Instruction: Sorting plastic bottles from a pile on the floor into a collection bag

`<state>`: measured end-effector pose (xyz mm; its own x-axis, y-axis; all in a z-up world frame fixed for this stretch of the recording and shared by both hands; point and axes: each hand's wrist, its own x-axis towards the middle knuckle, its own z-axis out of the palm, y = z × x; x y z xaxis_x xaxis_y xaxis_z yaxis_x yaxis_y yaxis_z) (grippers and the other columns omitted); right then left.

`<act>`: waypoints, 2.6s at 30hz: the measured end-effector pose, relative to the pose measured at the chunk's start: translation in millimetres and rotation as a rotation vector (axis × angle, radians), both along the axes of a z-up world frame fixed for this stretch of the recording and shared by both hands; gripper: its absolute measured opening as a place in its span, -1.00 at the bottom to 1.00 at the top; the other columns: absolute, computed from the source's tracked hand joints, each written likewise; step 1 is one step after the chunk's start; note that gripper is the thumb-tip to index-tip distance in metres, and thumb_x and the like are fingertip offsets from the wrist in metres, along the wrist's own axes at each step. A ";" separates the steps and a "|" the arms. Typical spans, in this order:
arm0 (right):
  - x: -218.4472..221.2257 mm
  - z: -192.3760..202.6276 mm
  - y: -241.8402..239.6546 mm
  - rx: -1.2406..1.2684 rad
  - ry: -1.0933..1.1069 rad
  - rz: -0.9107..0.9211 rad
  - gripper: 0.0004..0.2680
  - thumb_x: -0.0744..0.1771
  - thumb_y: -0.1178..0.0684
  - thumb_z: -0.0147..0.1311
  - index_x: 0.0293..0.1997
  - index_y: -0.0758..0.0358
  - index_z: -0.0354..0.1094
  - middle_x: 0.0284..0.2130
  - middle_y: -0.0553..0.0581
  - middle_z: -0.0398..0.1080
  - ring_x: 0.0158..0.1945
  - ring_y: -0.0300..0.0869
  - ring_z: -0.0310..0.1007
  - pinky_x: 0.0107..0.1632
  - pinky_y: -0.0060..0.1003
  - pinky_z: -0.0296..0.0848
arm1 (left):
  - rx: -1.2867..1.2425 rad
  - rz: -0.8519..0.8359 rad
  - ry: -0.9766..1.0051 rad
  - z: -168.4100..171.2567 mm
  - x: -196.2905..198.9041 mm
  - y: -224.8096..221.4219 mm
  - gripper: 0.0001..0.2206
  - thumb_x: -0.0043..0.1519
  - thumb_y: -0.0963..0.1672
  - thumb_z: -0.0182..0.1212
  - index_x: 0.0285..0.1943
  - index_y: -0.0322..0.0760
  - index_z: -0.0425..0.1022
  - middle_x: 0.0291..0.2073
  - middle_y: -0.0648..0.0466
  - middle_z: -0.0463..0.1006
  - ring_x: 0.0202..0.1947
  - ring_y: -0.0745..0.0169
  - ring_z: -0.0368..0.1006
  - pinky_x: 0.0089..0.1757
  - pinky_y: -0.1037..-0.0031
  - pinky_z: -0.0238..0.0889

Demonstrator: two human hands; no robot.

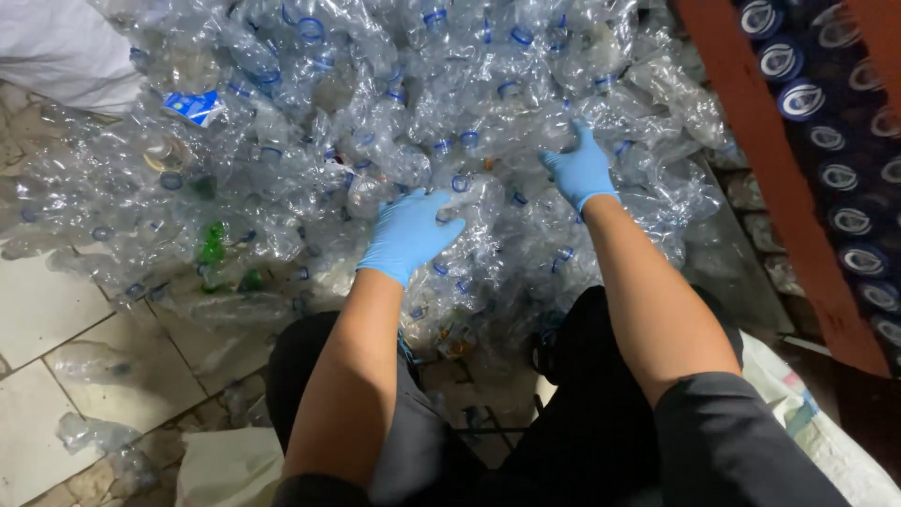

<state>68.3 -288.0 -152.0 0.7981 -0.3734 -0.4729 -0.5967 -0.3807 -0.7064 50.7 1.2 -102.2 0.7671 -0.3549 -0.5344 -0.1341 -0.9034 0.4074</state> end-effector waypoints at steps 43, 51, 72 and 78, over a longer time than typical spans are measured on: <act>-14.8 92.9 85.7 0.934 -0.494 0.121 -0.90 0.17 0.20 0.11 -0.35 0.36 0.39 -0.47 0.19 0.46 -0.39 -0.12 0.49 -0.44 -0.24 0.54 | -0.787 0.238 -0.107 67.5 -25.6 -34.2 -0.59 -0.12 0.02 0.49 -0.23 -0.33 0.64 -0.22 -0.07 0.70 -0.04 -0.08 0.59 -0.09 0.21 0.38; -52.5 171.7 101.4 1.514 -0.366 0.270 -0.89 0.19 0.32 0.04 -0.30 0.54 0.30 -0.59 0.25 0.38 -0.49 -0.01 0.50 -0.61 -0.01 0.60 | -1.077 0.311 0.687 135.4 -21.7 -26.2 -0.51 -0.22 -0.25 0.62 -0.05 -0.44 0.64 -0.01 -0.20 0.65 0.08 -0.20 0.53 0.21 0.06 0.28; 16.0 117.8 104.3 0.973 -0.701 -0.702 -0.95 0.22 0.19 0.11 -0.35 0.24 0.34 -0.73 0.18 0.12 -0.65 -0.06 0.24 -0.55 -0.24 0.35 | -0.171 -0.085 -0.750 68.7 -47.3 -65.5 -0.03 0.05 -0.02 0.41 0.62 -0.30 -0.12 0.50 -0.23 0.05 0.45 -0.24 0.06 0.27 -0.11 0.00; 7.7 126.3 120.7 1.097 -0.628 -0.606 -0.97 0.29 0.24 0.08 -0.34 0.27 0.35 -0.62 0.07 0.32 -0.52 -0.17 0.42 -0.33 -0.31 0.47 | 0.090 0.010 -0.791 55.7 -14.1 -51.1 -0.17 0.12 0.04 0.38 0.57 -0.11 0.05 -0.14 0.02 0.53 -0.20 -0.03 0.55 -0.19 0.22 0.35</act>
<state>76.1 -167.4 -25.7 0.8324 -0.4093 -0.3735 0.0548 0.7316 -0.6796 36.6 -49.9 -46.5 0.9339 -0.3275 0.1435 -0.3449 -0.9309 0.1201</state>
